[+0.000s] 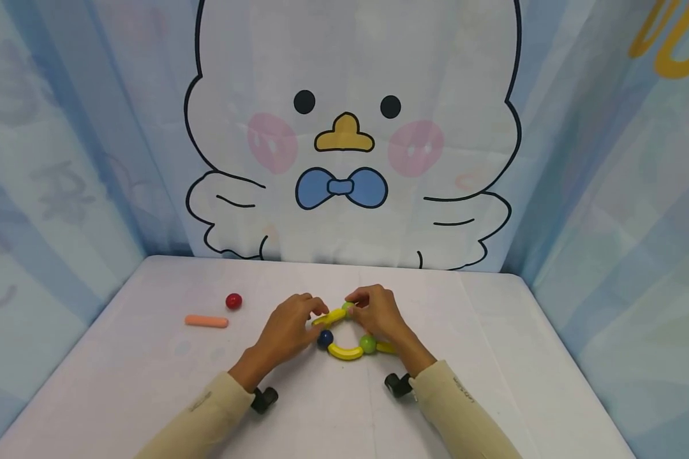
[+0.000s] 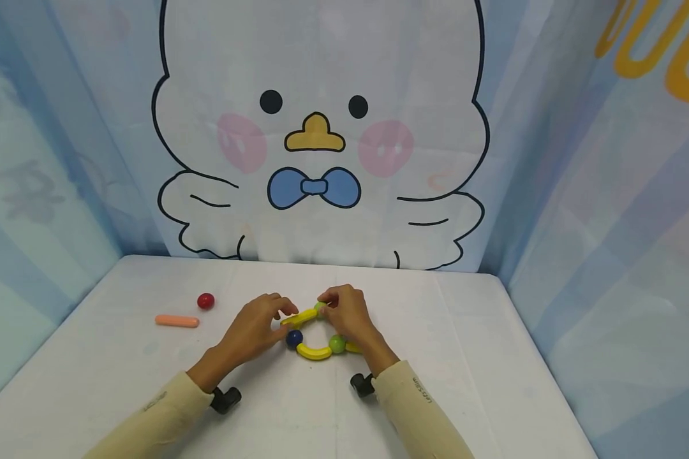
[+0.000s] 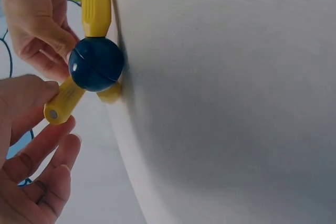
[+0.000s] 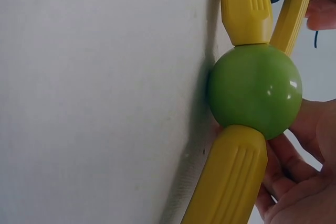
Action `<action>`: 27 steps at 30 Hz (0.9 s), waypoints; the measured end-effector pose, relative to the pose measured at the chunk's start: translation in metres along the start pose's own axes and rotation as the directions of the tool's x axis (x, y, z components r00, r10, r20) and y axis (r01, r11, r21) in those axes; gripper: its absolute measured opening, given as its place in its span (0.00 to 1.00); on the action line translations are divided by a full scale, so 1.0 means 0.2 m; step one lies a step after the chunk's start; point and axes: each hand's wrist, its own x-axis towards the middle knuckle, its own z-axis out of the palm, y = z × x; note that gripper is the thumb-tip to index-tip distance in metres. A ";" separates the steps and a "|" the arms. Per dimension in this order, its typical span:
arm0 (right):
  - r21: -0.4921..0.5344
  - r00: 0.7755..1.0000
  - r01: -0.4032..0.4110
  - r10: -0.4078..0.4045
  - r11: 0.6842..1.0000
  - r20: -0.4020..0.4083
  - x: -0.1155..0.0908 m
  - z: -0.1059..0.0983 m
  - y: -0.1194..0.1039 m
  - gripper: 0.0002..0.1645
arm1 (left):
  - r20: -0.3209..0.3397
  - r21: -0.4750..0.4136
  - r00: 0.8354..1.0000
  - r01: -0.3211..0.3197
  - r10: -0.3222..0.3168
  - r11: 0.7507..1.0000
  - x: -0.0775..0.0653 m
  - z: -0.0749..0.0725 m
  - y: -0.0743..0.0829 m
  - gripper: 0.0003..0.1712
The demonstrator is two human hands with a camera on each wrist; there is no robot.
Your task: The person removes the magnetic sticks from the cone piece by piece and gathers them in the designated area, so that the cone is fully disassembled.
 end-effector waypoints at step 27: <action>-0.001 1.000 -0.001 0.001 1.000 -0.007 0.00 0.00 -0.01 0.09 | 0.045 0.064 0.979 0.195 -0.198 0.979 -0.13 -0.15 -0.19 0.14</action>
